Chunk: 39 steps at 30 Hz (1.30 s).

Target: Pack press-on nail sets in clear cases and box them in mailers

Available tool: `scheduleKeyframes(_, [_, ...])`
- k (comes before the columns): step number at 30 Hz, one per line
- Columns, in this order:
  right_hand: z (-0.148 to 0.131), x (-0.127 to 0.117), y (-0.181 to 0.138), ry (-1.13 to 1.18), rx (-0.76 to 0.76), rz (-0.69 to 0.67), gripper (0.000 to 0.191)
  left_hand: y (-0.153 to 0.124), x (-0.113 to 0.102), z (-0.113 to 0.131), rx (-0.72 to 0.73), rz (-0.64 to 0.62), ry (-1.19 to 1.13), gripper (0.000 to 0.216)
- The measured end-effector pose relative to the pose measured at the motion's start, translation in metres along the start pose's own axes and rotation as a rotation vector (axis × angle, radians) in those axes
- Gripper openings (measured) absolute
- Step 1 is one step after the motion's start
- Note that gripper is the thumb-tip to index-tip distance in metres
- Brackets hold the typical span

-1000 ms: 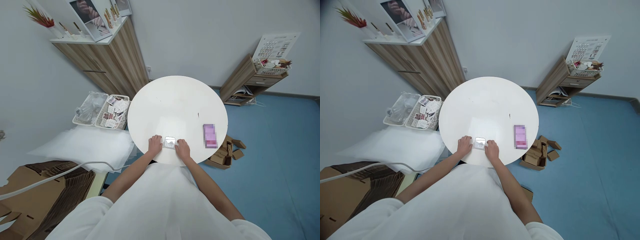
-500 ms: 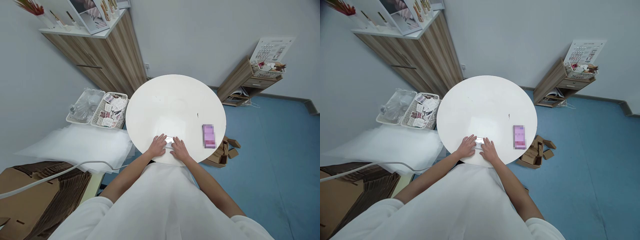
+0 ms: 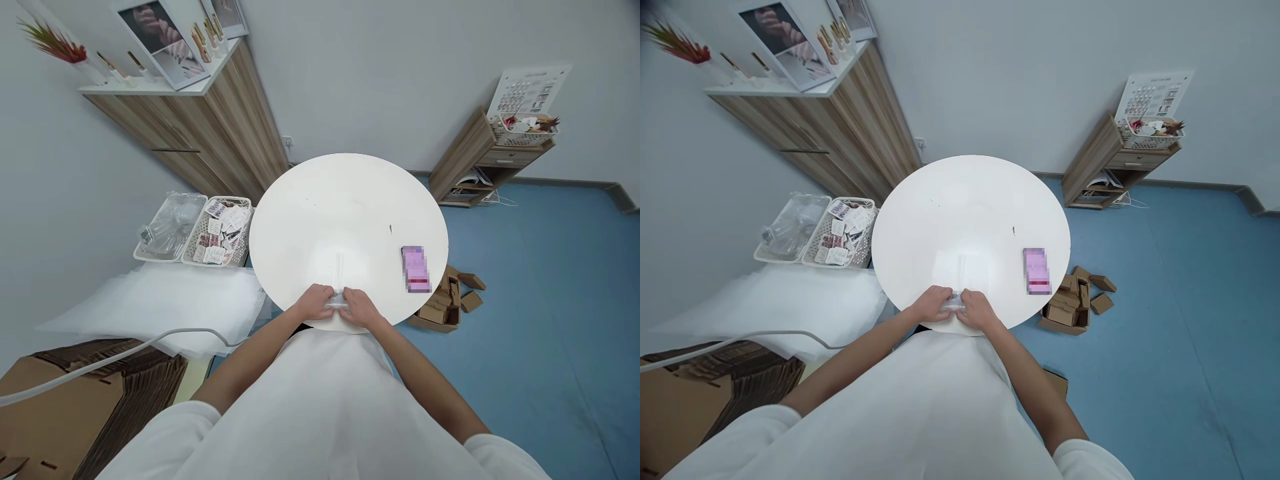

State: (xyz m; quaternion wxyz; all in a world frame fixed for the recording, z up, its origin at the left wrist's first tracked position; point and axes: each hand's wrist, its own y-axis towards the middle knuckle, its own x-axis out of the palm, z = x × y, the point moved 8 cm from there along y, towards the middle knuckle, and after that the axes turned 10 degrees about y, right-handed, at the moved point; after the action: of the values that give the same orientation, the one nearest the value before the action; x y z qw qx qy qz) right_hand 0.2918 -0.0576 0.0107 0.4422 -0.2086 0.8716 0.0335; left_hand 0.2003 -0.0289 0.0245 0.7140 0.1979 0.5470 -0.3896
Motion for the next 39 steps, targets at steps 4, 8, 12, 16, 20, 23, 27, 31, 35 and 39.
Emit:
scheduleKeyframes(4, [-0.006, 0.001, -0.014, 0.041, -0.011, 0.032, 0.026, -0.007, 0.001, 0.006, 0.003, -0.015, -0.037, 0.021])
scheduleKeyframes(8, [-0.006, -0.011, -0.015, -0.008, -0.022, 0.130, 0.027, -0.003, -0.001, 0.006, -0.004, -0.036, -0.026, 0.020])
scheduleKeyframes(12, [-0.006, -0.022, -0.009, -0.061, -0.054, 0.190, 0.024, -0.001, -0.013, 0.001, -0.028, 0.026, 0.028, 0.021])
scheduleKeyframes(16, [-0.003, -0.026, -0.004, -0.092, -0.037, 0.226, 0.021, -0.004, -0.027, -0.004, -0.058, 0.144, 0.084, 0.037])
scheduleKeyframes(20, [-0.002, -0.027, 0.001, -0.132, -0.003, 0.206, 0.022, 0.000, -0.022, -0.007, -0.050, 0.087, 0.058, 0.030])
scheduleKeyframes(23, [-0.003, -0.030, 0.002, -0.163, 0.028, 0.176, 0.025, 0.003, -0.016, -0.008, -0.043, 0.039, 0.022, 0.022])
scheduleKeyframes(27, [-0.011, -0.031, -0.002, -0.169, 0.016, 0.147, 0.030, 0.002, -0.013, -0.009, -0.057, 0.034, -0.015, 0.022])
scheduleKeyframes(31, [-0.006, -0.025, -0.004, -0.101, 0.087, 0.098, 0.024, 0.001, -0.011, -0.010, -0.101, 0.009, -0.076, 0.024])
scheduleKeyframes(35, [0.004, -0.023, -0.001, -0.020, 0.159, 0.079, 0.022, 0.003, -0.010, -0.017, -0.189, -0.018, -0.192, 0.027])
scheduleKeyframes(39, [0.009, -0.028, 0.007, 0.009, 0.171, 0.076, 0.020, 0.005, -0.007, -0.028, -0.263, -0.077, -0.326, 0.030])
